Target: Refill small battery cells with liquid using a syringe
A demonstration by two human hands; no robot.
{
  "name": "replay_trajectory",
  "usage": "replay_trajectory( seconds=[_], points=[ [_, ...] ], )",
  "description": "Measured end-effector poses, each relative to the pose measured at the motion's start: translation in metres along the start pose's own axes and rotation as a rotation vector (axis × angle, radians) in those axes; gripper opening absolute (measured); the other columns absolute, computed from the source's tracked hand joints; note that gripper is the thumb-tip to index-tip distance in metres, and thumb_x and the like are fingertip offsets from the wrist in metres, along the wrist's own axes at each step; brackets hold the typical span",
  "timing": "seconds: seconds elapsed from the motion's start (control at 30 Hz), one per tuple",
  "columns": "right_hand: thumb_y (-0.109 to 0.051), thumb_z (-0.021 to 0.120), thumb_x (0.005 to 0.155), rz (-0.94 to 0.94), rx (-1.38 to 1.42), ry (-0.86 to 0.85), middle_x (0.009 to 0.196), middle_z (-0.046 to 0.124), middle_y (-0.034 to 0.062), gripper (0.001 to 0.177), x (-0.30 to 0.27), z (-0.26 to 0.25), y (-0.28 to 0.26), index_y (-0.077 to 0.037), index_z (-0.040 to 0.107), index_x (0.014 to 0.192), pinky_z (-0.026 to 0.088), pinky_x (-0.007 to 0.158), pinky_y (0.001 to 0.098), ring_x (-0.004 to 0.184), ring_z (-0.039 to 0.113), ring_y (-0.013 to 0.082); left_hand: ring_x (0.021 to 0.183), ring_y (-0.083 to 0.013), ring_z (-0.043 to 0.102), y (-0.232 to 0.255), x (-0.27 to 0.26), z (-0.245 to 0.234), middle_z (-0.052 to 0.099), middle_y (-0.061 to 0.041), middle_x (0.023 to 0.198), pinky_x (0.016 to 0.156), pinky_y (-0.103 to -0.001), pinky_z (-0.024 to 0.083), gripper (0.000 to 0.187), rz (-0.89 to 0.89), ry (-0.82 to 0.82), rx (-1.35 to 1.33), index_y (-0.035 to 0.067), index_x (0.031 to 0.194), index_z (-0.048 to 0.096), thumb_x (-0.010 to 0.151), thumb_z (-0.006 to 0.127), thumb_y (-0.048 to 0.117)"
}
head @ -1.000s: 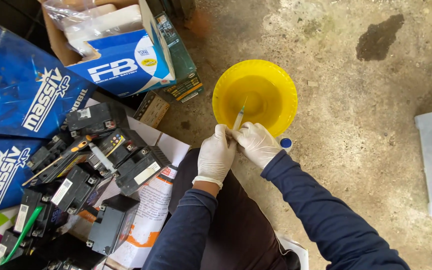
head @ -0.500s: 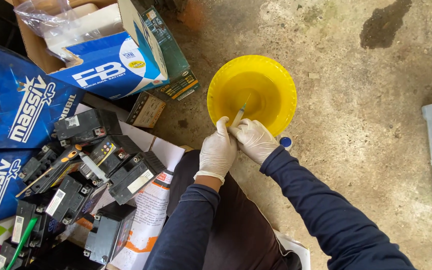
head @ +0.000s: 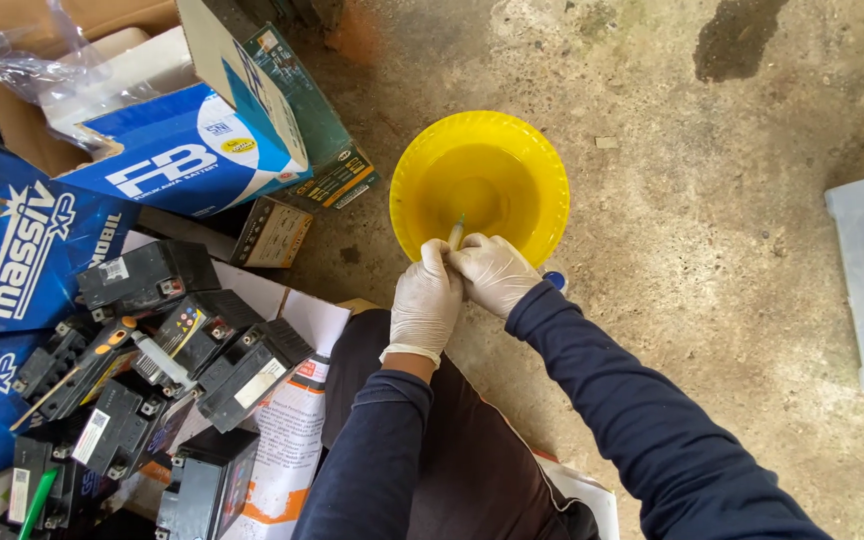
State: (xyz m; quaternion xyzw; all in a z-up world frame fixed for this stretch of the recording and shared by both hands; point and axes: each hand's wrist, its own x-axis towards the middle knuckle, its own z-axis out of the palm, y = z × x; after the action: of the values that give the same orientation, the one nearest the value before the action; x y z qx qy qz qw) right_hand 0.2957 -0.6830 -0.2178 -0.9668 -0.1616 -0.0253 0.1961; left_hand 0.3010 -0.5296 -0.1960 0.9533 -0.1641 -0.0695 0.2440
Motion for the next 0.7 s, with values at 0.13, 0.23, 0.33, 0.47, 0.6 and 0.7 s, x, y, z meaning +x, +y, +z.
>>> replay_trajectory(
  seconds=[0.13,0.23,0.33,0.47,0.6,0.7],
  points=[
    [-0.028,0.067,0.078,0.0,0.0,-0.028,0.08,0.071,-0.0048,0.008,0.003,-0.003,-0.002,-0.024,0.064,0.084,0.057,0.077,0.0333,0.098,0.067,0.0168,0.073,-0.0396,0.074,-0.006,-0.001,0.005,0.07,-0.013,0.071,0.07,-0.054,0.06,0.028,-0.011,0.025,0.016,0.017,0.116,0.04,0.092,0.054,0.017],
    [-0.03,0.067,0.08,0.023,0.019,-0.05,0.082,0.073,-0.0037,0.011,0.006,-0.013,-0.007,-0.023,0.064,0.087,0.055,0.079,0.0341,0.103,0.065,0.0171,0.072,-0.0394,0.074,-0.009,-0.001,0.007,0.07,-0.014,0.069,0.067,-0.053,0.06,0.026,-0.012,0.045,0.01,0.015,0.115,0.041,0.093,0.054,0.017],
    [-0.03,0.066,0.082,0.039,0.027,-0.059,0.084,0.074,-0.0035,0.011,0.005,-0.018,-0.01,-0.024,0.064,0.091,0.053,0.081,0.0338,0.106,0.064,0.0162,0.07,-0.0376,0.074,-0.008,-0.003,0.009,0.07,-0.013,0.069,0.065,-0.05,0.061,0.024,-0.014,0.063,0.023,0.015,0.114,0.042,0.094,0.055,0.017],
    [-0.033,0.067,0.078,-0.003,-0.023,-0.059,0.084,0.075,-0.0046,0.017,0.007,0.005,-0.001,-0.024,0.062,0.091,0.053,0.084,0.0326,0.108,0.063,0.0152,0.071,-0.0404,0.074,-0.001,-0.003,0.005,0.069,-0.016,0.068,0.064,-0.052,0.06,0.022,-0.056,0.106,-0.043,0.014,0.113,0.044,0.094,0.055,0.017],
    [-0.03,0.063,0.083,-0.041,0.013,0.042,0.088,0.072,-0.0036,0.027,0.009,0.003,-0.009,-0.025,0.062,0.109,0.051,0.085,0.0321,0.107,0.061,0.0143,0.073,-0.0412,0.074,0.008,-0.006,-0.004,0.07,-0.017,0.072,0.067,-0.051,0.061,0.032,-0.142,0.193,-0.052,0.012,0.124,0.045,0.094,0.054,0.012],
    [-0.026,0.063,0.086,-0.065,-0.021,0.077,0.087,0.072,-0.0018,0.029,0.008,0.002,-0.01,-0.023,0.064,0.116,0.052,0.084,0.032,0.108,0.063,0.0135,0.09,-0.0459,0.074,0.01,-0.008,-0.011,0.074,-0.024,0.088,0.081,-0.056,0.06,0.04,-0.384,0.0,-0.152,0.009,0.137,0.045,0.1,0.052,0.026]
  ],
)
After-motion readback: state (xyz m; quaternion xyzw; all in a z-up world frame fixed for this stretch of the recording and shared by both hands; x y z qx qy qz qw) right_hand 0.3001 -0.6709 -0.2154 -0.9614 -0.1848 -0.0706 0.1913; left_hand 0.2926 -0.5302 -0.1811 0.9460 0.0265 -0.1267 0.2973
